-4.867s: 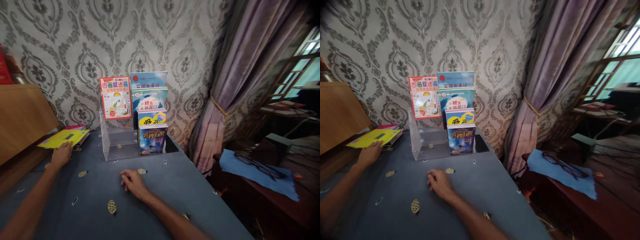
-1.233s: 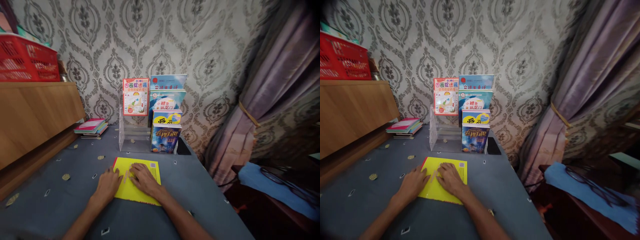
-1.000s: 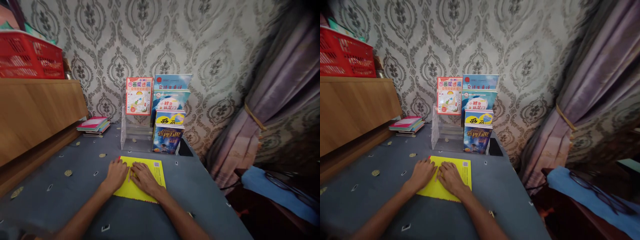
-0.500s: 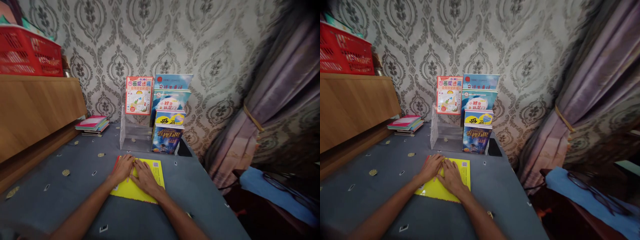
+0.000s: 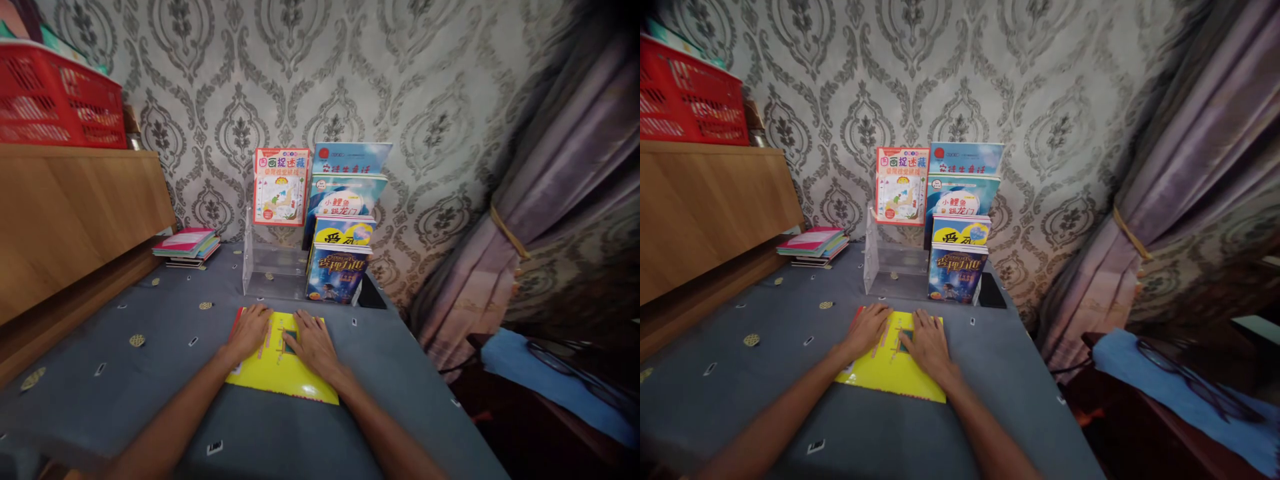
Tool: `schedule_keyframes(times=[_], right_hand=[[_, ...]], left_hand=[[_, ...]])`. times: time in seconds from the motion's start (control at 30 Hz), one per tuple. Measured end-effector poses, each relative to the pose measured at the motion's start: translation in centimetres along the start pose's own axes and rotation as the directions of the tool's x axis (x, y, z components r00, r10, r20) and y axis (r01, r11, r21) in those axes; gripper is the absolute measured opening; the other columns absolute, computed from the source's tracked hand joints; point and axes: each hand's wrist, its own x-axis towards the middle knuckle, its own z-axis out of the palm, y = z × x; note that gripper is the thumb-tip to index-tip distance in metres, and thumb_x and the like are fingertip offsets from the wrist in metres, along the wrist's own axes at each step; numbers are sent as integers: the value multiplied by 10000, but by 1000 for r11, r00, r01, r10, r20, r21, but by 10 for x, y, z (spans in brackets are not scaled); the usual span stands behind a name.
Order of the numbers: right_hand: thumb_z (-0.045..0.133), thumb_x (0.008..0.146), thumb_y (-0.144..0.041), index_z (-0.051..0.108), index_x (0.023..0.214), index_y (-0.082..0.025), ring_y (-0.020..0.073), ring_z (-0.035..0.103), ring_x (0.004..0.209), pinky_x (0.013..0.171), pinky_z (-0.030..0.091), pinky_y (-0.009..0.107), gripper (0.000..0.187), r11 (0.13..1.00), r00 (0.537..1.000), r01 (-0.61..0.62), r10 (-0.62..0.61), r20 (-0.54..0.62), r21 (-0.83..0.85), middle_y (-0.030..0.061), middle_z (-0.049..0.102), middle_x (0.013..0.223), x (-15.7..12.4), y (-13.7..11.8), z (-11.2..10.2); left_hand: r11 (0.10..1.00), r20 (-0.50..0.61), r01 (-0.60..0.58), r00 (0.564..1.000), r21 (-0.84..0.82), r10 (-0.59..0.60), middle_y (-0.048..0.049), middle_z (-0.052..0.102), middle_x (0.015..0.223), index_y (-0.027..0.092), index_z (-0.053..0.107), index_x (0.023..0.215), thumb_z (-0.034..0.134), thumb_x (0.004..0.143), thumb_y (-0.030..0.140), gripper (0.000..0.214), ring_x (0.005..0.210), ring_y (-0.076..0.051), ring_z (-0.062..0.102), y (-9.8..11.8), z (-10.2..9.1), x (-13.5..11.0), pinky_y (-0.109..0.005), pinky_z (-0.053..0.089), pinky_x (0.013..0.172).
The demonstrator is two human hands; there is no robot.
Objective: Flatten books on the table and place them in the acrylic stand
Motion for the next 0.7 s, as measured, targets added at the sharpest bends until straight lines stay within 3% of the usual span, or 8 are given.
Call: schedule_keyframes(times=[0.13,0.53,0.7], right_hand=[[435,994,-430,517,1426,-129,299,437,1409,1174,279,488,533,1000,1000,-3,3,-22,-8,187,492,1495,-1,0,0],[470,982,-423,485,1441,-77,296,392,1436,1190,253,490,576,1000,1000,-20,20,17,5,189,456,1522,0,-3,-3],[447,984,-409,488,1438,-76,309,405,1426,1175,274,512,565,1000,1000,-21,21,10,17,202,464,1513,0,-3,-2]], left_hand=[[1000,-14,3,1000,-23,-3,-99,638,1189,204,650,1192,458,942,141,321,1079,-232,565,1,-2,0,-404,455,967],[1000,29,3,1000,-11,-3,-106,630,1204,190,637,1206,483,928,127,324,1111,-238,560,-1,0,0,-404,447,969],[1000,-4,-16,1000,5,16,-104,637,1202,189,623,1232,457,945,136,336,1102,-235,564,-3,2,0,-406,447,966]])
